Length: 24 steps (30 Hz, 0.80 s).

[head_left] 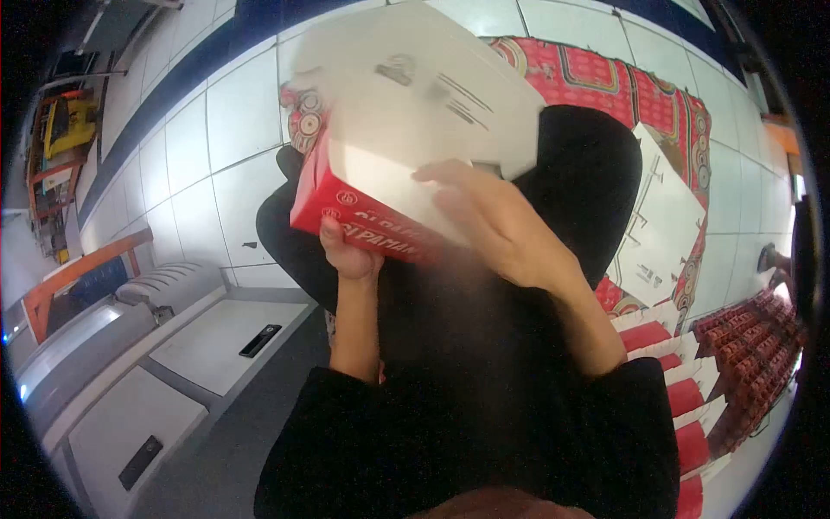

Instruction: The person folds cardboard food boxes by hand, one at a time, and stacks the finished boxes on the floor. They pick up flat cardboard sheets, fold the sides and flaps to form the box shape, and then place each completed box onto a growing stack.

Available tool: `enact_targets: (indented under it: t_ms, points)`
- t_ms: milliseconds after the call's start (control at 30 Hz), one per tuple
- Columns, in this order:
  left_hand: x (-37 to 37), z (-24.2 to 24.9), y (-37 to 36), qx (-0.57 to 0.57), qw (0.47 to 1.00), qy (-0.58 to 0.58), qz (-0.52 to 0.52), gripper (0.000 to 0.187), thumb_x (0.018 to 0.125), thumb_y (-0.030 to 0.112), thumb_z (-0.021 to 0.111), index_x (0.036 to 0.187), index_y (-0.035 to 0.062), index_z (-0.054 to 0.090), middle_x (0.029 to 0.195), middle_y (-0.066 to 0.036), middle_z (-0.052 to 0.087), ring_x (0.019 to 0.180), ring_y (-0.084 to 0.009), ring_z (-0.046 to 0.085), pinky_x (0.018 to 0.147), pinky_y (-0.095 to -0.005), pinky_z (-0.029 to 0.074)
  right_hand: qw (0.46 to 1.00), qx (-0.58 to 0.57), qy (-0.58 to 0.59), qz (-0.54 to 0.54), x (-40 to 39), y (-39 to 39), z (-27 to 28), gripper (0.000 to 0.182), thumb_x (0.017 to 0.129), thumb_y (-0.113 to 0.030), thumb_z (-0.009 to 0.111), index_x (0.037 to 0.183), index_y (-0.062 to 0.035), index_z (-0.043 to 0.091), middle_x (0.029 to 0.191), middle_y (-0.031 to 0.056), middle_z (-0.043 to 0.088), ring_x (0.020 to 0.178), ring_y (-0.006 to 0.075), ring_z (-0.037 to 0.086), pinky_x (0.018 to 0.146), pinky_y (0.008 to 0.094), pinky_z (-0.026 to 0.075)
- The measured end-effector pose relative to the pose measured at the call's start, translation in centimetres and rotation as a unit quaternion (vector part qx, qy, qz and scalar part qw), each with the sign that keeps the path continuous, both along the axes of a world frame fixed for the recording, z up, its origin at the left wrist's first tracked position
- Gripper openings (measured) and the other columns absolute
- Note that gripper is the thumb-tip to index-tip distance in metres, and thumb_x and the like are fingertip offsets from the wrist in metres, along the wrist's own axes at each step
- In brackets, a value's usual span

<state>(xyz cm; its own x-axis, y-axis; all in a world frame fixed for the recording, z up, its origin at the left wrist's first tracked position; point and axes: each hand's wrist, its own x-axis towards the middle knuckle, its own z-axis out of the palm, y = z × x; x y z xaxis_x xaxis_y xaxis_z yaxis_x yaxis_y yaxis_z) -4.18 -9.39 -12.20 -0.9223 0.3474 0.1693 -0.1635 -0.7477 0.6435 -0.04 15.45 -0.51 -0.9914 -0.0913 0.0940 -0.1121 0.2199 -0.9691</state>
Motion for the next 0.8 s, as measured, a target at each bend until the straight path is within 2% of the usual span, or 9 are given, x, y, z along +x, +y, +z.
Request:
enact_targets:
  t_ms: [133,267,367,500,533,600,667,700,800]
  points:
    - [-0.2,4.3,4.5,-0.172,0.939,-0.156,0.255,0.081,0.104,0.062,0.051,0.158,0.0038,0.038,0.157,-0.017,0.049,0.141,-0.0350,0.051,0.117,-0.0514,0.044,0.993,0.021,0.117,-0.021,0.4,3.7,-0.4,0.032,0.108,-0.018,0.049,0.118,0.0053,0.068,0.114,0.0186,0.072,0.111,0.0288,0.068,0.102,0.0372,0.049]
    - [-1.7,3.0,3.7,-0.028,0.983,-0.130,0.130,0.069,0.110,0.051,0.045,0.165,0.0126,0.030,0.162,-0.019,0.043,0.147,-0.0386,0.046,0.120,-0.0578,0.042,0.896,0.016,0.125,-0.427,3.3,12.9,-2.3,0.018,0.103,-0.016,0.066,0.106,0.0004,0.073,0.095,0.0068,0.072,0.088,0.0126,0.064,0.082,0.0273,0.051]
    - [-2.3,3.0,4.7,-0.099,0.973,-0.081,0.190,0.065,0.110,0.046,0.046,0.163,0.0109,0.032,0.161,-0.019,0.044,0.146,-0.0345,0.047,0.119,-0.0553,0.046,0.788,0.246,0.089,-0.558,7.9,26.9,-10.8,0.024,0.097,-0.023,0.073,0.109,-0.0022,0.074,0.108,0.0157,0.076,0.101,0.0286,0.073,0.088,0.0404,0.055]
    - [-2.3,4.3,5.2,-0.239,0.939,-0.056,0.242,0.063,0.110,0.047,0.045,0.161,0.0101,0.034,0.159,-0.017,0.045,0.144,-0.0315,0.050,0.120,-0.0523,0.046,0.581,0.474,-0.273,-0.603,24.9,44.4,-25.1,0.082,0.080,-0.061,0.081,0.139,-0.0068,0.064,0.140,0.0253,0.063,0.141,0.0439,0.051,0.116,0.0552,0.042]
    - [-2.4,4.1,5.2,-0.238,0.939,-0.058,0.241,0.063,0.110,0.047,0.045,0.161,0.0101,0.034,0.159,-0.017,0.045,0.144,-0.0315,0.050,0.120,-0.0523,0.046,0.582,0.359,-0.322,-0.655,26.9,44.3,-24.3,0.089,0.080,-0.062,0.081,0.146,-0.0061,0.059,0.149,0.0262,0.058,0.143,0.0445,0.050,0.118,0.0555,0.040]
    - [-2.2,3.7,5.1,-0.254,0.932,-0.056,0.252,0.063,0.111,0.048,0.042,0.161,0.0107,0.034,0.159,-0.017,0.045,0.144,-0.0308,0.050,0.120,-0.0510,0.046,0.606,0.464,-0.247,-0.597,31.7,46.8,-25.7,0.095,0.078,-0.062,0.083,0.145,0.0002,0.059,0.144,0.0254,0.063,0.137,0.0395,0.058,0.112,0.0524,0.047]
    - [-2.1,3.5,5.1,-0.264,0.929,-0.076,0.248,0.063,0.111,0.050,0.040,0.161,0.0109,0.034,0.159,-0.017,0.045,0.145,-0.0304,0.049,0.120,-0.0509,0.046,0.692,0.277,-0.295,-0.597,34.0,45.9,-24.0,0.098,0.076,-0.067,0.083,0.138,0.0069,0.062,0.132,0.0254,0.069,0.127,0.0358,0.066,0.106,0.0494,0.051]
    - [-2.4,3.2,4.8,-0.251,0.935,-0.077,0.236,0.063,0.111,0.050,0.039,0.161,0.0111,0.034,0.159,-0.017,0.045,0.146,-0.0302,0.049,0.120,-0.0509,0.046,0.702,0.322,-0.291,-0.565,34.2,46.2,-24.4,0.094,0.076,-0.068,0.084,0.127,0.0103,0.069,0.108,0.0223,0.077,0.101,0.0316,0.076,0.088,0.0452,0.059]
    - [-2.3,3.6,5.9,-0.283,0.930,-0.057,0.230,0.062,0.111,0.050,0.038,0.161,0.0112,0.035,0.159,-0.016,0.045,0.146,-0.0300,0.049,0.121,-0.0509,0.045,0.646,0.256,-0.478,-0.537,33.5,46.4,-23.0,0.084,0.077,-0.067,0.085,0.116,0.0068,0.075,0.093,0.0170,0.077,0.076,0.0280,0.077,0.067,0.0416,0.061]
